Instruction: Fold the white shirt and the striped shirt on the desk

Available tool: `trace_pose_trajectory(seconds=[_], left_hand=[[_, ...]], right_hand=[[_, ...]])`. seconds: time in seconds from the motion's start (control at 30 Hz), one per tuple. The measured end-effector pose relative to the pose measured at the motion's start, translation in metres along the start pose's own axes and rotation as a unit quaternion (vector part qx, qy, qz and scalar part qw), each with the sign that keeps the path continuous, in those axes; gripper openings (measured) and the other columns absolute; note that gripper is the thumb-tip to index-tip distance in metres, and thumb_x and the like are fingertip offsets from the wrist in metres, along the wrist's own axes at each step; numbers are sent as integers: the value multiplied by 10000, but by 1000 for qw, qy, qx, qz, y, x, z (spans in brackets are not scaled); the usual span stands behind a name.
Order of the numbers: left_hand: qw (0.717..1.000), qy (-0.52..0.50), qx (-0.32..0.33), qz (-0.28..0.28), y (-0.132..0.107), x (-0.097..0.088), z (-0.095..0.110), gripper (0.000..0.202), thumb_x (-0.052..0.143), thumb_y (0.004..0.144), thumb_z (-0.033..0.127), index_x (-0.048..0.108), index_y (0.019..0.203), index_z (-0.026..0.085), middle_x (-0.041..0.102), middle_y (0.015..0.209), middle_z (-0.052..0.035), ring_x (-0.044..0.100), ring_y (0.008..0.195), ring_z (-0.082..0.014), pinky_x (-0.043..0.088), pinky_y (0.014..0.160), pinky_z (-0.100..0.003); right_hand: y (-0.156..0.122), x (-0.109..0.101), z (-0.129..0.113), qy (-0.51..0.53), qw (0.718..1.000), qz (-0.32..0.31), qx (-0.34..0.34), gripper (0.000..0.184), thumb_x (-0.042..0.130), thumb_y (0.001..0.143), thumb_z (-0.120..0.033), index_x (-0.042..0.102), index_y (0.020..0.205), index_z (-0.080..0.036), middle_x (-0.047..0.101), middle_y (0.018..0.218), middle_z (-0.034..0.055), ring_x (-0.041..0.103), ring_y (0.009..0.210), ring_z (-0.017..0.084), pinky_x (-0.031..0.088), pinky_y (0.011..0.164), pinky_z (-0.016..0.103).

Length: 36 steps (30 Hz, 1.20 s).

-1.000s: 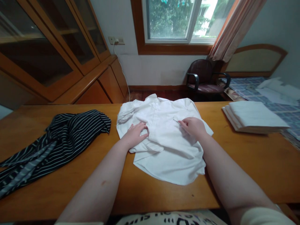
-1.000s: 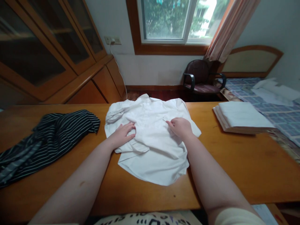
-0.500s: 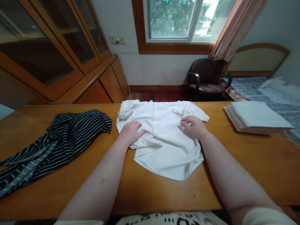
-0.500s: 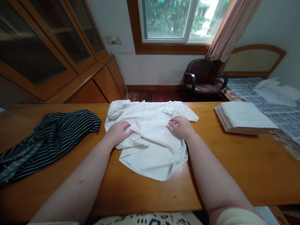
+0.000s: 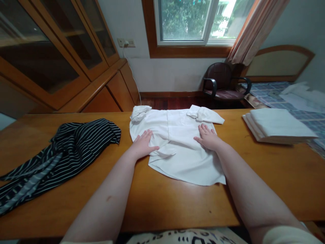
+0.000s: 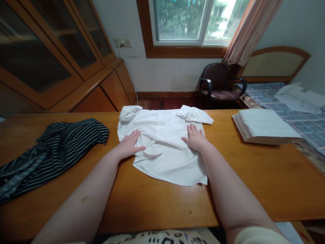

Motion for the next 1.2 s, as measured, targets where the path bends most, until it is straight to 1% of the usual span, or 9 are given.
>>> trace_pose_trajectory(seconds=[0.07, 0.17, 0.3, 0.4, 0.63, 0.77, 1.03, 1.13, 1.2], left_hand=[[1000, 3, 12, -9, 0, 0, -2, 980, 468, 748, 682, 155, 1509, 150, 100, 1575, -120, 89, 1448, -285, 116, 1150, -448], [1000, 13, 18, -21, 0, 1, -4, 1011, 467, 733, 693, 143, 1512, 136, 80, 1576, -120, 72, 1449, -283, 114, 1152, -441], [999, 26, 11, -25, 0, 4, -6, 1020, 463, 725, 697, 142, 1512, 132, 79, 1574, -124, 63, 1448, -293, 112, 1149, -458], [999, 27, 16, -19, 1, 5, -6, 1012, 454, 727, 702, 141, 1513, 147, 79, 1575, -120, 62, 1447, -293, 110, 1149, -459], [998, 36, 19, -43, 0, 5, -7, 1050, 452, 727, 702, 90, 1516, 111, 39, 1574, -128, 36, 1451, -270, 90, 1154, -448], [998, 42, 25, -39, -1, 6, -9, 1042, 479, 721, 691, 102, 1517, 134, 55, 1571, -133, 62, 1448, -277, 103, 1151, -447], [996, 42, 73, -11, -19, 12, -11, 965, 498, 744, 689, 190, 1510, 190, 110, 1567, -106, 83, 1444, -284, 101, 1159, -441], [995, 43, 89, -19, -27, 12, -14, 951, 511, 745, 683, 204, 1508, 204, 116, 1565, -100, 84, 1443, -287, 109, 1159, -438], [993, 49, 101, -38, -33, 11, -17, 976, 532, 730, 684, 189, 1511, 211, 95, 1566, -101, 73, 1443, -294, 109, 1158, -444]], right_hand=[[3, 5, 1, -2, 1000, -2, 2, 784, 372, 883, -591, 221, 1500, -131, 128, 1563, 145, 122, 1439, 293, 160, 1132, 523], [6, 3, 1, -9, 1000, 20, -18, 748, 334, 896, -589, 233, 1498, -157, 156, 1563, 120, 127, 1441, 268, 125, 1142, 511], [5, -3, 1, -14, 998, 55, -28, 724, 309, 902, -595, 267, 1490, -175, 203, 1555, 109, 168, 1434, 259, 133, 1144, 495], [4, -3, -1, -17, 997, 68, -37, 715, 307, 901, -602, 278, 1486, -191, 224, 1550, 108, 184, 1430, 259, 136, 1141, 494], [4, -2, 1, -18, 997, 60, -39, 730, 308, 900, -610, 269, 1490, -182, 202, 1556, 97, 179, 1432, 254, 127, 1147, 487], [0, -5, 6, -16, 997, 58, -53, 713, 313, 903, -604, 274, 1489, -199, 209, 1555, 82, 187, 1430, 249, 148, 1146, 479], [-5, -8, 16, -15, 995, 61, -78, 694, 327, 900, -612, 293, 1483, -237, 242, 1546, 64, 211, 1424, 242, 171, 1147, 455], [-6, -8, 15, -19, 995, 58, -77, 691, 339, 901, -600, 294, 1483, -230, 235, 1548, 66, 208, 1425, 243, 168, 1149, 451], [-6, -8, 15, -21, 995, 54, -77, 695, 335, 904, -595, 288, 1486, -218, 227, 1550, 70, 201, 1427, 240, 169, 1148, 453]])
Point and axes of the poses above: each hand's wrist, its own y-axis towards the middle knuckle, its own x-axis out of the palm, z = x × y, the point moved 8 cm from there along y, towards the middle knuckle
